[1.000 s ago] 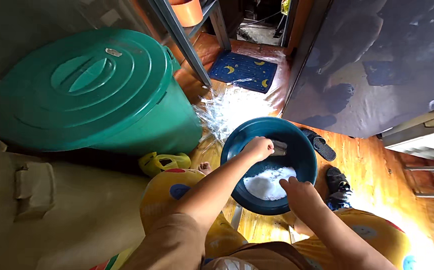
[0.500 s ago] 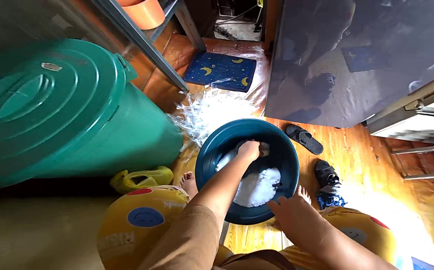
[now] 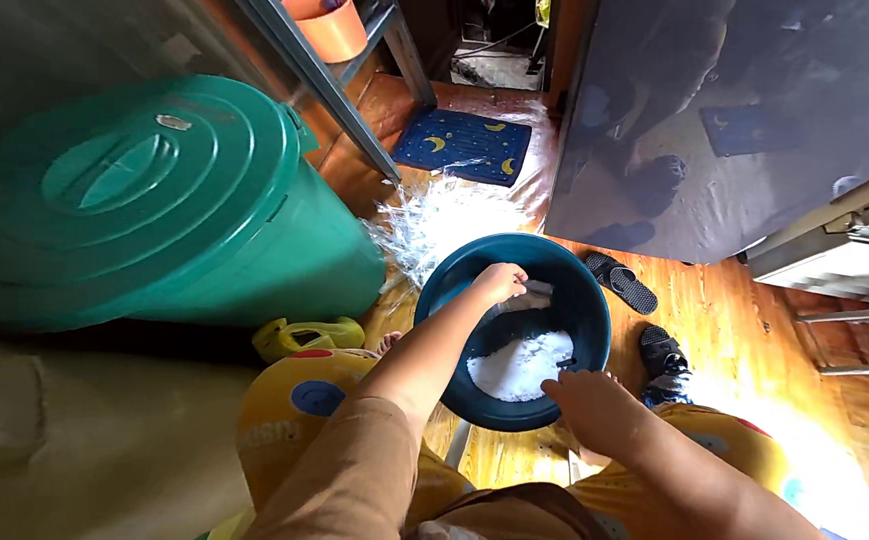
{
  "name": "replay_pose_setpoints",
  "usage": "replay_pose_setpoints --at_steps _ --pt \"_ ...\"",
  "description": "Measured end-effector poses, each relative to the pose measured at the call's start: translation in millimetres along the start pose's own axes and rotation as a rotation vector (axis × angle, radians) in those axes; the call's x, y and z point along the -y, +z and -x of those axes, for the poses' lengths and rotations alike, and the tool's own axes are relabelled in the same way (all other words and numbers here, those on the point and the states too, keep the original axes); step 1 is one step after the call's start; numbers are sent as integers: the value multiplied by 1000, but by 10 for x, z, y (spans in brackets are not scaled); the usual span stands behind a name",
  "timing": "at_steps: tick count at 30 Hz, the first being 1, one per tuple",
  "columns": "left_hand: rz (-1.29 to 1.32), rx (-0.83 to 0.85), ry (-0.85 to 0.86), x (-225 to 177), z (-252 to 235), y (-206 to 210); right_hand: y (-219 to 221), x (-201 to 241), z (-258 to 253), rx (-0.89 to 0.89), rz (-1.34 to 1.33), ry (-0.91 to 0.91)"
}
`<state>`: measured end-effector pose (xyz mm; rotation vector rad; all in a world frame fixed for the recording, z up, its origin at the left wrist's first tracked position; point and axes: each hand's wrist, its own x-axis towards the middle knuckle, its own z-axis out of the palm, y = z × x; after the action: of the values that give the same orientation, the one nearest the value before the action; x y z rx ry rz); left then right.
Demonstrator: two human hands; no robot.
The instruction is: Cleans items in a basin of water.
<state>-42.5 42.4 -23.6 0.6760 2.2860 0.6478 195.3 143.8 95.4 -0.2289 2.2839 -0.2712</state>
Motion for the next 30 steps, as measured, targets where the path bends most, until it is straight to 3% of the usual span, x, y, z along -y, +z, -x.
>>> replay_pose_setpoints --at_steps 9,11,15,21,25,30 --pt "-44 -61 157 -324 840 -679 -465 -187 -296 -489 -358 110" --pt "-56 -105 173 -419 1130 -698 -492 -229 -403 -631 -587 46" --pt "-93 -211 221 -441 1436 -528 -499 -204 -606 -658 -1153 -122" --pt "43 -177 237 -314 1367 -400 -457 -214 -804 -834 -861 -53" --pt "100 -123 321 -271 1268 -466 -429 -221 -838 -914 -855 -46" --pt "127 -151 301 -298 1251 -407 -425 -247 -860 -954 -780 1"
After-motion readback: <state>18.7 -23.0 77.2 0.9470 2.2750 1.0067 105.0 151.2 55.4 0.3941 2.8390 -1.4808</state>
